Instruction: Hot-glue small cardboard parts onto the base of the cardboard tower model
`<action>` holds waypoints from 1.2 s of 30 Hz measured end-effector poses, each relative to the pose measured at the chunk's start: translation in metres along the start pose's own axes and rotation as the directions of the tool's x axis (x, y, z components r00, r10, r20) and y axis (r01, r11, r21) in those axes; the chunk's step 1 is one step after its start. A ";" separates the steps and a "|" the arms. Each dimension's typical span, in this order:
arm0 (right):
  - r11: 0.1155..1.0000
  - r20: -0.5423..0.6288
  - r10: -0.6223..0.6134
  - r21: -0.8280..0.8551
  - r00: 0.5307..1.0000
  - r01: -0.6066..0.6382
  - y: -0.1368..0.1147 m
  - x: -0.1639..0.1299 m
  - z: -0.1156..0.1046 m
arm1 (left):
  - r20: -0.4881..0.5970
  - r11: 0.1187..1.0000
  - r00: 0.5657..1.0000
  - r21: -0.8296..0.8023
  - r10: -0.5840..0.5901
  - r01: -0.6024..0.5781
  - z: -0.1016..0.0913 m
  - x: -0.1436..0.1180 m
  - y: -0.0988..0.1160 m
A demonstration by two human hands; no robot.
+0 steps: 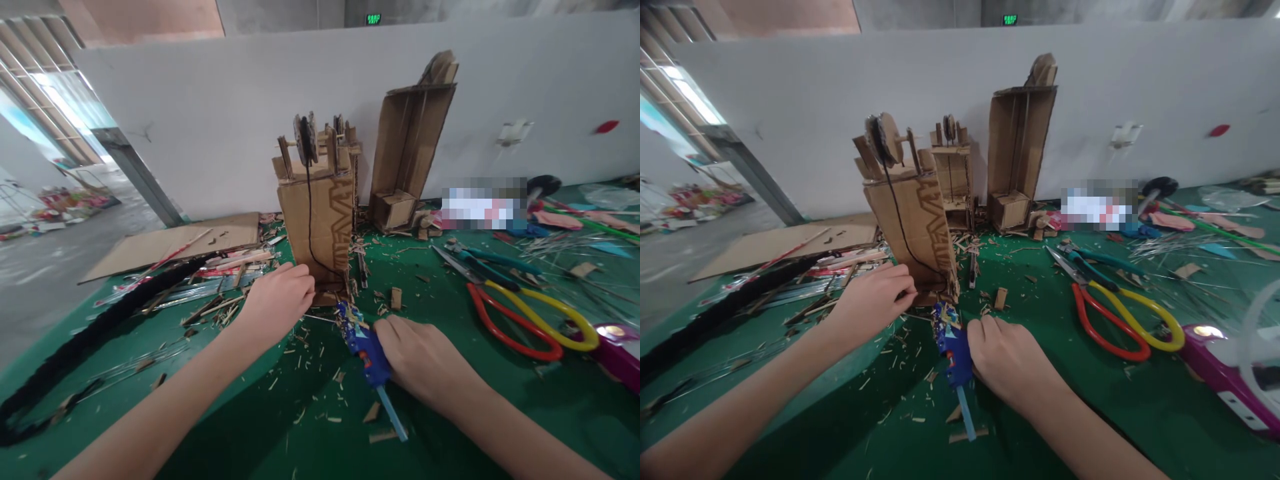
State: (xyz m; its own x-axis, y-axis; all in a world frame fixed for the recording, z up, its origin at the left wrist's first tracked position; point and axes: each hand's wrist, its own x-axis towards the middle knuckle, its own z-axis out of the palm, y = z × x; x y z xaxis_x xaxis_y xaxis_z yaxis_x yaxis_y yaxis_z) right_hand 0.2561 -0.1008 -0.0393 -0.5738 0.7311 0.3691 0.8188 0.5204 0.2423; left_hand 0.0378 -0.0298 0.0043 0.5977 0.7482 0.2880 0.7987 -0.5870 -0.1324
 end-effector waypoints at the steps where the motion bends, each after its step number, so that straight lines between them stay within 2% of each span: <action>1: 1.000 -0.001 0.000 -0.002 1.000 0.000 0.000 0.000 0.000 | 0.002 1.000 1.000 0.001 0.003 -0.003 0.000 0.000 0.000; 11: 1.000 -0.005 0.001 -0.018 1.000 -0.001 -0.007 0.006 0.003 | 0.008 1.000 1.000 0.010 0.009 -0.009 -0.001 0.001 0.003; 25: 0.998 0.031 0.055 0.013 0.998 -0.056 -0.004 -0.002 0.000 | 0.007 1.000 1.000 -0.006 -0.022 0.022 0.001 0.000 -0.001; 36: 0.999 0.030 0.043 0.007 0.999 -0.043 -0.008 0.006 0.001 | 0.000 1.000 1.000 -0.007 0.006 -0.006 0.000 0.000 0.003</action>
State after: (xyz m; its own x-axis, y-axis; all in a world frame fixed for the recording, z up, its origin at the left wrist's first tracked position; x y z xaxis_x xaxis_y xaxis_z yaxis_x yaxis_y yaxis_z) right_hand 0.2465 -0.1000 -0.0395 -0.5385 0.7657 0.3518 0.8426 0.4917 0.2196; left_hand 0.0397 -0.0314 0.0041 0.6028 0.7443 0.2875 0.7943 -0.5940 -0.1274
